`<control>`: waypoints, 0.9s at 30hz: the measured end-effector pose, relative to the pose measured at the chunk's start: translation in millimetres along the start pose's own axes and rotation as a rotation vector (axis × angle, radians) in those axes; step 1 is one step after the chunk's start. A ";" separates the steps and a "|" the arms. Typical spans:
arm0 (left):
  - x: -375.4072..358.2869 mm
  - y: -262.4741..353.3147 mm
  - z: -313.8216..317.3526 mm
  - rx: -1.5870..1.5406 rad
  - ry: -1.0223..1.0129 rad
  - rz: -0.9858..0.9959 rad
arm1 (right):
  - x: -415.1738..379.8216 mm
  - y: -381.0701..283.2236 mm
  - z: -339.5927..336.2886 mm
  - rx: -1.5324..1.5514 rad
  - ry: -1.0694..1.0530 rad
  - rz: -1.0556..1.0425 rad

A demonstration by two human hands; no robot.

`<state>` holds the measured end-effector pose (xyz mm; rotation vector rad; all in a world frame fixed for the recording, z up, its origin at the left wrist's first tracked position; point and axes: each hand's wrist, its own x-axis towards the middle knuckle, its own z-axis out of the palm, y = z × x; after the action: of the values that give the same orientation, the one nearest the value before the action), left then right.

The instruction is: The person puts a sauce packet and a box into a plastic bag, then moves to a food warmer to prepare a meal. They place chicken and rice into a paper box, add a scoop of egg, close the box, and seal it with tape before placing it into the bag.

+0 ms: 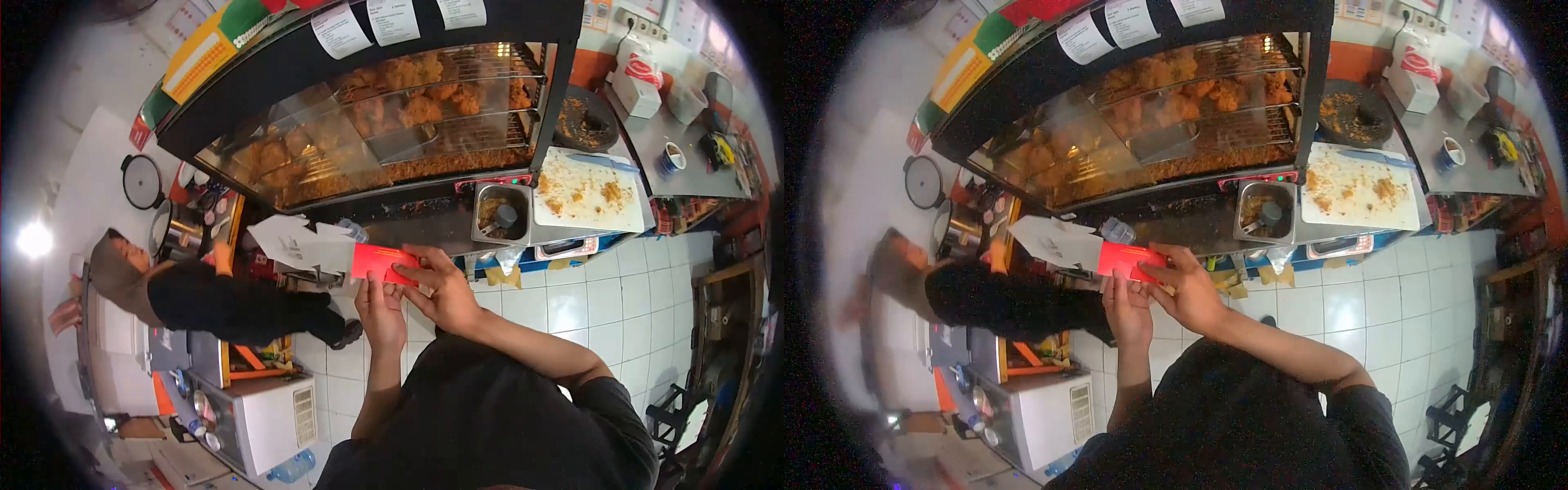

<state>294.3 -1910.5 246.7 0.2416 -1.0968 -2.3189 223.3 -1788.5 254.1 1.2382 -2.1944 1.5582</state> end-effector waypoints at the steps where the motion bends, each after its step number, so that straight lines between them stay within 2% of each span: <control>1: 0.4 4.6 7.6 0.210 0.103 -0.053 | -0.4 -1.3 2.6 0.112 0.007 0.117; 2: 0.5 13.8 14.0 0.199 0.092 -0.053 | -0.8 -4.2 4.1 0.097 0.012 0.113; 4: -1.9 26.7 11.2 0.685 -0.219 -0.059 | -5.8 -9.6 6.9 0.312 -0.050 0.448; 5: -3.6 24.4 -3.7 0.697 -0.248 -0.062 | -16.6 2.9 12.3 0.336 -0.144 0.361; 6: -7.0 29.8 -8.8 0.684 -0.252 -0.052 | -20.7 0.8 12.3 0.322 -0.145 0.353; 8: -13.5 43.8 -15.0 1.155 -0.195 -0.045 | -27.8 -7.7 14.1 0.692 -0.091 0.419; 9: -13.7 42.0 -25.8 1.143 -0.195 -0.037 | -35.1 -0.8 21.6 0.760 -0.052 0.456; 11: -12.6 35.3 -44.0 1.453 -0.275 0.484 | -33.7 12.3 31.7 0.723 -0.010 0.452; 12: -15.3 35.2 -46.1 1.445 -0.274 0.486 | -33.3 17.1 36.5 0.697 0.034 0.453; 13: -18.3 36.6 -44.1 1.306 -0.259 0.380 | -30.2 21.6 42.2 0.549 0.090 0.450; 14: -19.1 38.6 -43.8 1.167 -0.243 0.280 | -27.1 28.7 48.1 0.545 0.090 0.444; 16: -13.9 40.3 -53.1 1.118 -0.293 0.267 | -20.9 39.1 58.8 0.531 0.024 0.609; 17: -9.4 40.1 -57.1 1.126 -0.293 0.358 | -18.6 37.4 61.3 0.530 0.023 0.601; 18: -5.5 41.6 -60.3 1.133 -0.293 0.449 | -16.7 35.2 63.3 0.478 0.025 0.516; 19: -4.8 48.7 -68.0 1.252 -0.275 0.288 | -14.8 32.6 64.3 0.426 0.028 0.432; 20: -1.8 49.9 -68.7 1.251 -0.272 0.292 | -13.2 29.3 63.7 0.374 0.031 0.351; 21: 0.8 50.0 -67.9 1.184 -0.272 0.302 | -10.6 24.7 54.5 0.212 -0.093 0.209; 22: 1.7 49.6 -67.8 1.116 -0.272 0.311 | -8.0 22.3 51.8 0.210 -0.098 0.209; 23: -0.4 53.4 -67.5 1.031 -0.288 0.152 | -6.6 20.5 50.0 0.186 -0.212 0.019; 24: -1.7 57.3 -63.6 1.030 -0.289 0.147 | -7.2 19.5 49.3 0.161 -0.322 -0.169; 26: 0.1 63.2 -55.0 1.023 -0.301 0.241 | -15.9 18.9 45.9 0.114 -0.403 -0.101; 27: 1.7 61.9 -58.4 1.013 -0.281 0.151 | -15.1 9.5 39.3 0.139 -0.403 0.004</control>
<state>340.6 -1981.4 255.7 0.1871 -2.2695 -1.5056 238.2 -1812.9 221.7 1.7228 -2.3465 1.6005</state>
